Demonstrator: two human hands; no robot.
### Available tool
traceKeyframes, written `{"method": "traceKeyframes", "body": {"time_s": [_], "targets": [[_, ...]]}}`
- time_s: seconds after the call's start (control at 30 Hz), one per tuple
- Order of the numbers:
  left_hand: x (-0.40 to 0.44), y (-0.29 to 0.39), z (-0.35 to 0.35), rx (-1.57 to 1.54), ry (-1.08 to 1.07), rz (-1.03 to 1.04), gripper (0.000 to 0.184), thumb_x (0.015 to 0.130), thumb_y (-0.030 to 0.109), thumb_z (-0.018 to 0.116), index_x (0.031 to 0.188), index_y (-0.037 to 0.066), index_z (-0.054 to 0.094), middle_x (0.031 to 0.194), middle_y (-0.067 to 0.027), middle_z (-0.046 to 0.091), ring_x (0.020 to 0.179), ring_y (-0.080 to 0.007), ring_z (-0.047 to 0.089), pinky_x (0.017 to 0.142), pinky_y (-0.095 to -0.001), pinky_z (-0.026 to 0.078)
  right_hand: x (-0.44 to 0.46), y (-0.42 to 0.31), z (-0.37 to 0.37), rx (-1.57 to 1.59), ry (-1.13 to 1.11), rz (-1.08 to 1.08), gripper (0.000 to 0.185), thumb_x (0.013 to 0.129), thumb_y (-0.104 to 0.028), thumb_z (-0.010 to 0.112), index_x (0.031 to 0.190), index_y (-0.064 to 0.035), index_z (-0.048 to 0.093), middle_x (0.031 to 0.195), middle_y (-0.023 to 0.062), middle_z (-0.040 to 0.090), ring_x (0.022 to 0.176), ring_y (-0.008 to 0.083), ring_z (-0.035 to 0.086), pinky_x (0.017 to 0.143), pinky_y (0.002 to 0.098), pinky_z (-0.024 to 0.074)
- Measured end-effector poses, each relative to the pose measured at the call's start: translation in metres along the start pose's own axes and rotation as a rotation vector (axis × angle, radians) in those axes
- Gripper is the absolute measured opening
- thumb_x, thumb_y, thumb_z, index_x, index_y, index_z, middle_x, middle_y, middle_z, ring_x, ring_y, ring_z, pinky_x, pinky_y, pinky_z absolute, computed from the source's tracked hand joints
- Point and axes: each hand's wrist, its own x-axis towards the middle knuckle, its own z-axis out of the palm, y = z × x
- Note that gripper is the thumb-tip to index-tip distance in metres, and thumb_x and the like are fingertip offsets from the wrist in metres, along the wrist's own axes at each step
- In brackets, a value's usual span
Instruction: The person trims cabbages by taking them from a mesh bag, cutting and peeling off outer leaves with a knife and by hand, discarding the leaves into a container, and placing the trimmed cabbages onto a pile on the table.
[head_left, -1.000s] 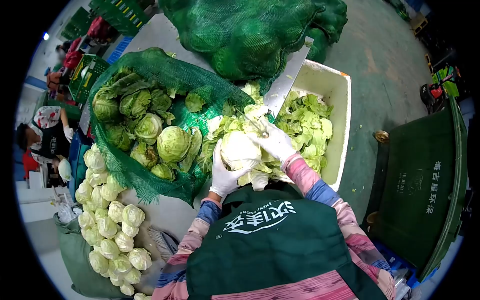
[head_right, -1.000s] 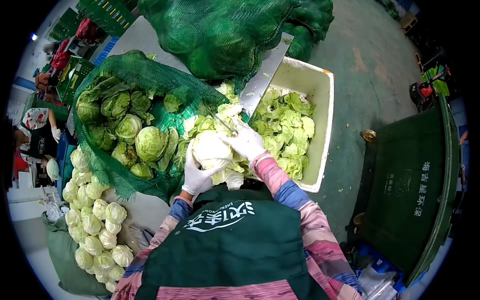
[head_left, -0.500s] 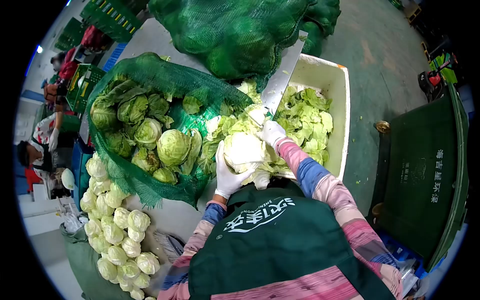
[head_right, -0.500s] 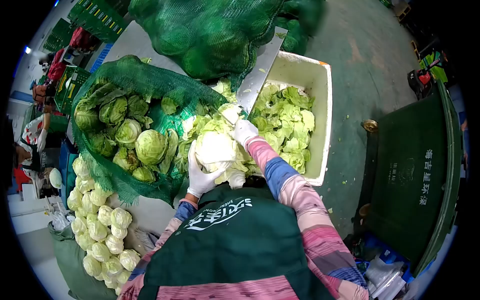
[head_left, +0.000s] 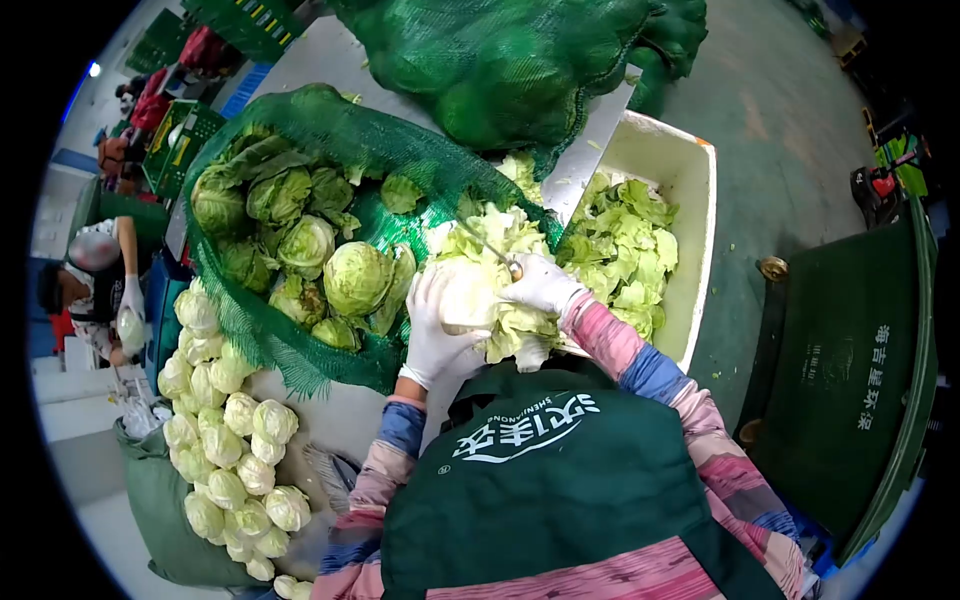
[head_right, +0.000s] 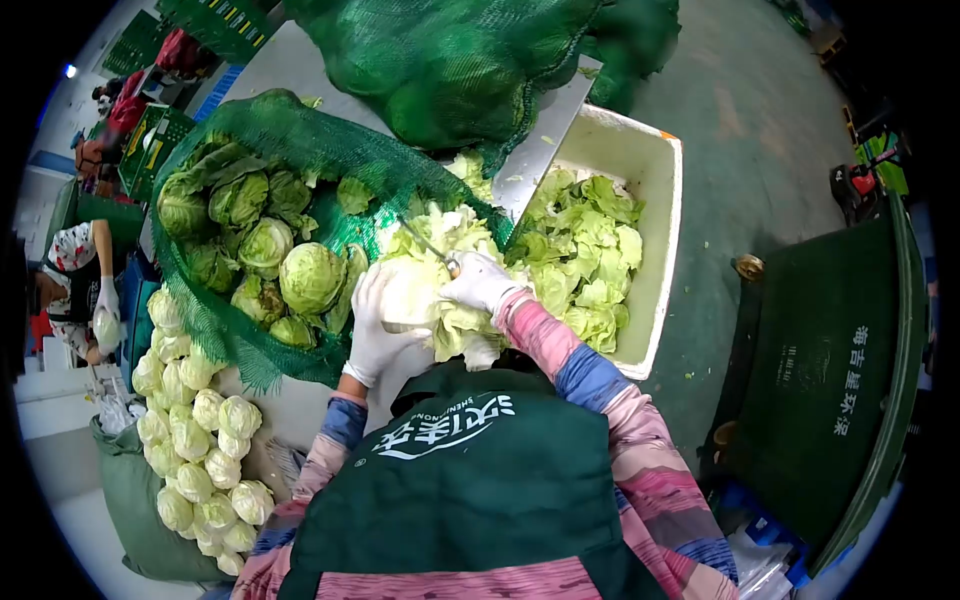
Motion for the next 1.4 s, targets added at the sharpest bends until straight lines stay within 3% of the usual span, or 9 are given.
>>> {"method": "traceKeyframes", "body": {"time_s": [0.27, 0.53, 0.63, 0.7, 0.93, 1.1, 1.17, 1.23, 1.4], "targets": [[-0.006, -0.007, 0.005, -0.151, 0.062, -0.037, 0.097, 0.053, 0.041, 0.088, 0.131, 0.003, 0.044, 0.135, -0.0195, 0.042, 0.131, -0.0358, 0.036, 0.110, -0.0443, 0.029, 0.012, 0.010, 0.015, 0.247, 0.009, 0.064, 0.077, 0.065, -0.039, 0.079, 0.121, 0.0072, 0.054, 0.116, 0.0253, 0.061, 0.109, 0.0334, 0.059, 0.096, 0.0358, 0.0445], [-0.017, -0.054, 0.000, -0.688, 0.172, -0.474, 0.066, 0.074, 0.016, 0.074, 0.131, 0.000, 0.044, 0.122, -0.0111, 0.055, 0.115, -0.0221, 0.053, 0.098, -0.0351, 0.044, 0.041, 0.047, 0.036, 0.081, 0.155, 0.119, 0.039, 0.070, -0.023, 0.071, 0.103, -0.0036, 0.063, 0.105, 0.0169, 0.065, 0.093, 0.0299, 0.064, 0.085, 0.0369, 0.0508], [-0.036, -0.065, -0.003, -1.429, 0.254, -0.739, 0.062, 0.087, 0.036, 0.061, 0.139, 0.011, 0.039, 0.133, -0.0077, 0.050, 0.119, -0.0251, 0.051, 0.098, -0.0405, 0.044, 0.004, 0.084, -0.005, -0.111, 0.590, 0.326, 0.037, 0.079, -0.025, 0.068, 0.110, -0.0051, 0.061, 0.112, 0.0132, 0.061, 0.101, 0.0252, 0.060, 0.088, 0.0346, 0.0488], [-0.037, -0.050, -0.009, -1.700, 0.234, -0.762, 0.071, 0.087, 0.056, 0.053, 0.143, 0.017, 0.035, 0.142, -0.0062, 0.043, 0.129, -0.0257, 0.043, 0.103, -0.0474, 0.039, -0.012, 0.125, -0.051, -0.169, 0.481, 0.543, 0.053, 0.079, -0.032, 0.071, 0.121, -0.0053, 0.054, 0.121, 0.0161, 0.055, 0.106, 0.0244, 0.058, 0.091, 0.0377, 0.0479], [-0.006, 0.002, 0.006, -1.722, 0.196, -0.672, 0.079, 0.086, 0.067, 0.045, 0.145, 0.016, 0.031, 0.146, -0.0082, 0.037, 0.131, -0.0294, 0.040, 0.106, -0.0480, 0.037, -0.066, -0.037, -0.019, 0.096, 0.503, -0.608, 0.085, 0.068, -0.033, 0.080, 0.140, -0.0129, 0.039, 0.128, 0.0150, 0.050, 0.103, 0.0270, 0.062, 0.080, 0.0364, 0.0529], [-0.006, 0.011, 0.001, -1.641, 0.130, -0.628, 0.081, 0.085, 0.067, 0.045, 0.145, 0.014, 0.031, 0.143, -0.0103, 0.040, 0.129, -0.0304, 0.042, 0.106, -0.0492, 0.036, -0.048, -0.024, -0.019, -0.065, 0.676, -0.667, 0.026, 0.073, -0.019, 0.071, 0.099, -0.0178, 0.066, 0.089, 0.0008, 0.061, 0.080, 0.0196, 0.063, 0.063, 0.0309, 0.0529], [-0.014, 0.010, -0.007, -1.625, 0.084, -0.633, 0.087, 0.082, 0.071, 0.047, 0.145, 0.014, 0.029, 0.144, -0.0115, 0.037, 0.130, -0.0312, 0.040, 0.106, -0.0492, 0.036, -0.034, 0.010, -0.048, 0.159, 0.770, -0.323, 0.014, 0.078, -0.020, 0.071, 0.090, -0.0148, 0.067, 0.092, 0.0045, 0.062, 0.078, 0.0186, 0.064, 0.066, 0.0295, 0.0540], [-0.022, 0.014, -0.010, -1.682, 0.104, -0.688, 0.088, 0.080, 0.072, 0.049, 0.146, 0.016, 0.028, 0.145, -0.0113, 0.035, 0.131, -0.0323, 0.038, 0.105, -0.0513, 0.036, -0.034, 0.029, -0.097, -0.216, 0.570, 0.170, 0.042, 0.078, -0.034, 0.073, 0.106, -0.0050, 0.064, 0.111, 0.0110, 0.060, 0.096, 0.0245, 0.063, 0.076, 0.0366, 0.0544], [-0.022, 0.021, -0.001, -2.091, 0.049, -0.807, 0.090, 0.077, 0.077, 0.048, 0.147, 0.024, 0.027, 0.150, -0.0103, 0.028, 0.135, -0.0349, 0.030, 0.104, -0.0614, 0.031, -0.043, 0.007, -0.049, 0.204, 0.390, -0.221, 0.083, 0.073, -0.043, 0.077, 0.140, -0.0084, 0.041, 0.134, 0.0187, 0.050, 0.114, 0.0282, 0.054, 0.098, 0.0367, 0.0441]]}}
